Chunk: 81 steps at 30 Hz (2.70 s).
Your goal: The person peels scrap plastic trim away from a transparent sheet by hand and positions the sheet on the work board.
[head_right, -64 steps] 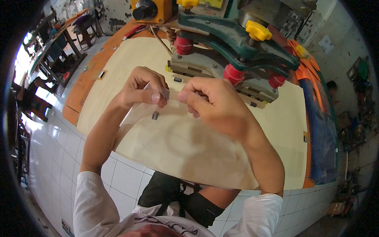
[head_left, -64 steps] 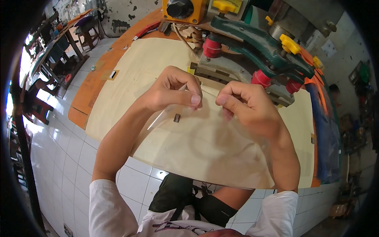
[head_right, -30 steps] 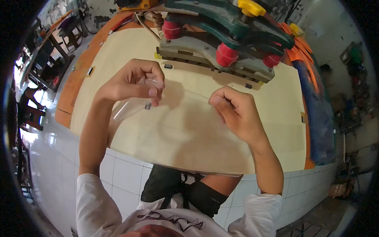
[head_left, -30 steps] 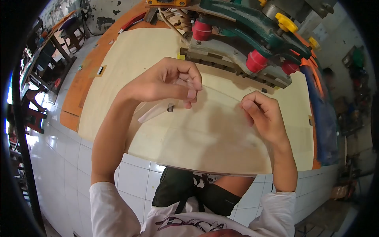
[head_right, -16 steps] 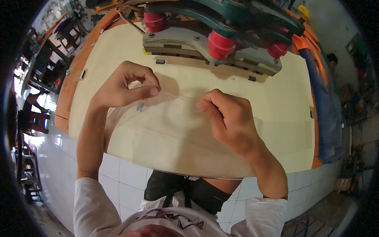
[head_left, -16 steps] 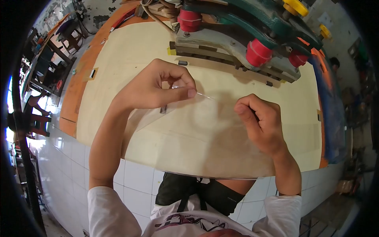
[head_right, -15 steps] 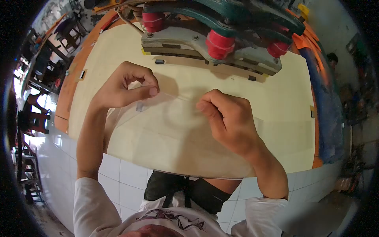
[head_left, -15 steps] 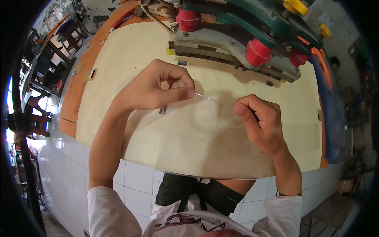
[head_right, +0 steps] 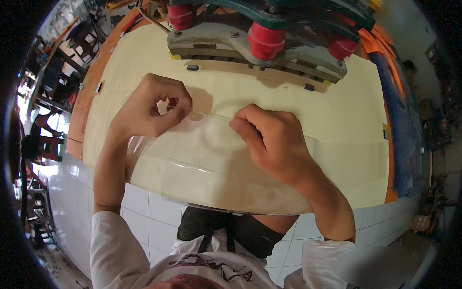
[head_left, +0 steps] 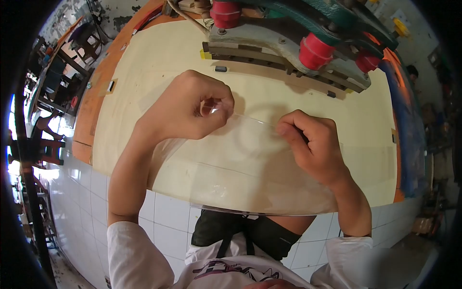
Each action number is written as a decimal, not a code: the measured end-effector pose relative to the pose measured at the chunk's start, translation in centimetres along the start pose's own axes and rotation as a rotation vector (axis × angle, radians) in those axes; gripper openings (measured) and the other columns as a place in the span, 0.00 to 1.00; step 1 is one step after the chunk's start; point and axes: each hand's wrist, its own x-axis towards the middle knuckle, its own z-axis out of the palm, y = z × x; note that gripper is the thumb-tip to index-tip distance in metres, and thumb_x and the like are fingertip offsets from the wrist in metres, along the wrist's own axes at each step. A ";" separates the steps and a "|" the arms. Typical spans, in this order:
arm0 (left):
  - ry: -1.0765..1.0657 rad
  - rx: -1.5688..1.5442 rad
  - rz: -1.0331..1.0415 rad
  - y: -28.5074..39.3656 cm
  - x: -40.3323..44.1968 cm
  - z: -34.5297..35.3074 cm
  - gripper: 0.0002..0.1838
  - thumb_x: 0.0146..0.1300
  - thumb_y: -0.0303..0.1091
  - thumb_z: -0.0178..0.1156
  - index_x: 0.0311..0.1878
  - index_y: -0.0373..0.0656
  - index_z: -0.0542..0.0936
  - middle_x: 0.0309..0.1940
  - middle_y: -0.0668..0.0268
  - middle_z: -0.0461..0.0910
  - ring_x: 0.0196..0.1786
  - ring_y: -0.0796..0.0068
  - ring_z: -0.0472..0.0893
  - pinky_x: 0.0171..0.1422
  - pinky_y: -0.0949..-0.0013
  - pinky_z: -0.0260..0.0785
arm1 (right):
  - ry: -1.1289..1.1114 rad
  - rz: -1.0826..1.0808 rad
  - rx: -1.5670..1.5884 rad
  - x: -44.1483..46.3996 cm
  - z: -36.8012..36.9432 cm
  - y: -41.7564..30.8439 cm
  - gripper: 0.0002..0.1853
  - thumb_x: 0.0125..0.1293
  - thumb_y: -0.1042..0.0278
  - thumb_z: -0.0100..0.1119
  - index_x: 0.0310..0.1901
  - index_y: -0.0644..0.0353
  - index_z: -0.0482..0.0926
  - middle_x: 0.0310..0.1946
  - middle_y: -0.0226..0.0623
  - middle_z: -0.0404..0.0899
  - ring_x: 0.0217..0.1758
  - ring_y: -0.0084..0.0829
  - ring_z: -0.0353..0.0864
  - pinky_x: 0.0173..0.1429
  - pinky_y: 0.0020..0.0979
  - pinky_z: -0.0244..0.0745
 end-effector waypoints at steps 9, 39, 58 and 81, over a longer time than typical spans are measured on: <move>0.057 -0.071 0.122 0.3 0.0 0.9 0.02 0.51 0.24 0.62 0.25 0.36 0.79 0.21 0.65 0.79 0.23 0.75 0.75 0.29 0.71 0.65 | 0.065 -0.190 -0.147 -0.2 0.0 -0.1 0.05 0.61 0.73 0.64 0.32 0.63 0.77 0.20 0.39 0.78 0.21 0.37 0.79 0.29 0.34 0.75; 0.176 0.353 0.442 0.4 -0.1 3.1 0.08 0.35 0.25 0.54 0.25 0.43 0.72 0.19 0.67 0.69 0.20 0.63 0.68 0.29 0.65 0.59 | 0.085 -0.285 -0.151 -0.5 1.2 0.3 0.06 0.60 0.69 0.64 0.33 0.59 0.76 0.27 0.34 0.79 0.24 0.37 0.80 0.28 0.34 0.73; 0.093 0.102 0.398 1.4 -0.2 2.7 0.01 0.48 0.25 0.54 0.26 0.41 0.74 0.19 0.66 0.71 0.21 0.62 0.70 0.31 0.64 0.61 | 0.052 -0.150 0.075 -0.8 1.2 -0.2 0.06 0.63 0.70 0.59 0.31 0.61 0.74 0.23 0.41 0.77 0.25 0.43 0.78 0.30 0.38 0.71; 0.068 0.127 0.417 1.5 0.1 3.4 0.03 0.47 0.25 0.57 0.28 0.42 0.75 0.20 0.68 0.74 0.21 0.65 0.74 0.31 0.67 0.65 | -0.016 -0.154 0.128 -1.0 1.3 0.3 0.04 0.61 0.74 0.57 0.34 0.59 0.71 0.23 0.39 0.77 0.24 0.42 0.78 0.29 0.37 0.71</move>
